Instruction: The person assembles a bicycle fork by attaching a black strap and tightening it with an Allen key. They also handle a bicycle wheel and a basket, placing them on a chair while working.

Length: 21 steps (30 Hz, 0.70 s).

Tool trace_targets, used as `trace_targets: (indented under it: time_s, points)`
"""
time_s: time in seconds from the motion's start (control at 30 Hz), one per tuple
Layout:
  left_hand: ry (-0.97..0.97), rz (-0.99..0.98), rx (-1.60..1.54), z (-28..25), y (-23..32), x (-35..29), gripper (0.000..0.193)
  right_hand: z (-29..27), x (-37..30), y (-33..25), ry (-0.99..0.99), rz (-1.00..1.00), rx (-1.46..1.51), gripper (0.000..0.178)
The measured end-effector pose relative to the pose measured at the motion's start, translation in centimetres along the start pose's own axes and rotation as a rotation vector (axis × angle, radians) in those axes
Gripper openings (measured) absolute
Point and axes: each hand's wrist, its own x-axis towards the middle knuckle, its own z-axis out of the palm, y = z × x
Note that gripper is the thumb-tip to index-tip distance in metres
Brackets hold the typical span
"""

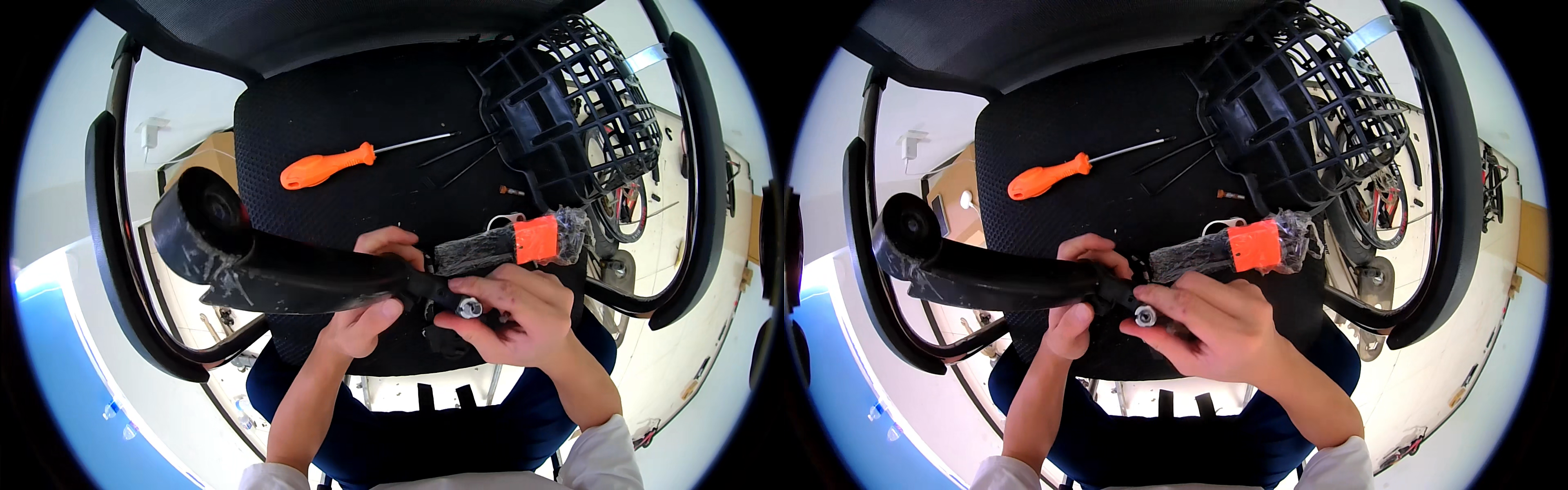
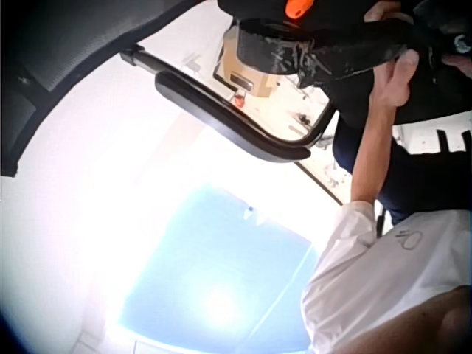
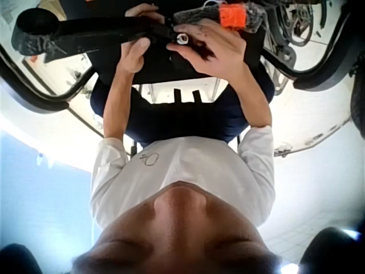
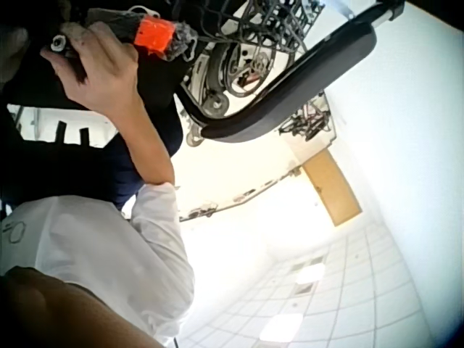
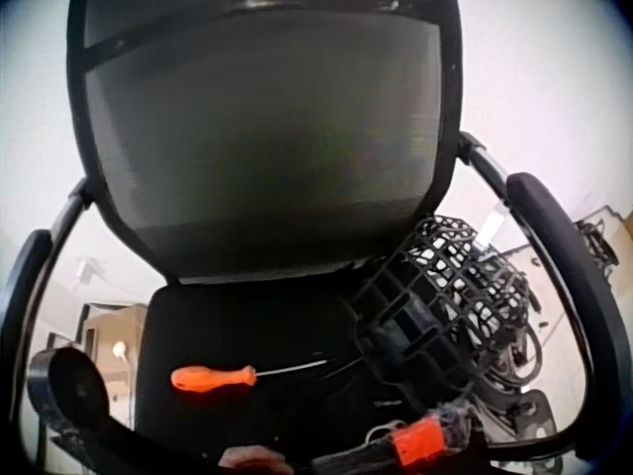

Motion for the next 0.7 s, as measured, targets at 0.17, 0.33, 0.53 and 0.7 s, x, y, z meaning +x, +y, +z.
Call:
trace_targets:
  time_s: [0.17, 0.33, 0.53, 0.7]
  points:
    - [0.015, -0.03, -0.07, 0.1, -0.7, -0.2, 0.074, 0.9, -0.7, -0.4, -0.029, -0.058, 0.036, 0.037]
    - [0.021, -0.012, -0.142, 0.0, -0.8, -0.2, 0.067, 1.2, -0.6, -1.2, -0.089, -0.067, 0.044, 0.039]
    - [0.055, -0.011, -0.183, 0.1, -0.9, 0.0, 0.06, 2.1, -1.1, -1.1, -0.075, -0.053, 0.119, 0.041]
    - [0.011, -0.08, -0.308, -0.6, -0.5, 0.4, 0.063, 1.1, -1.0, -1.2, -0.17, 0.0, 0.097, 0.035]
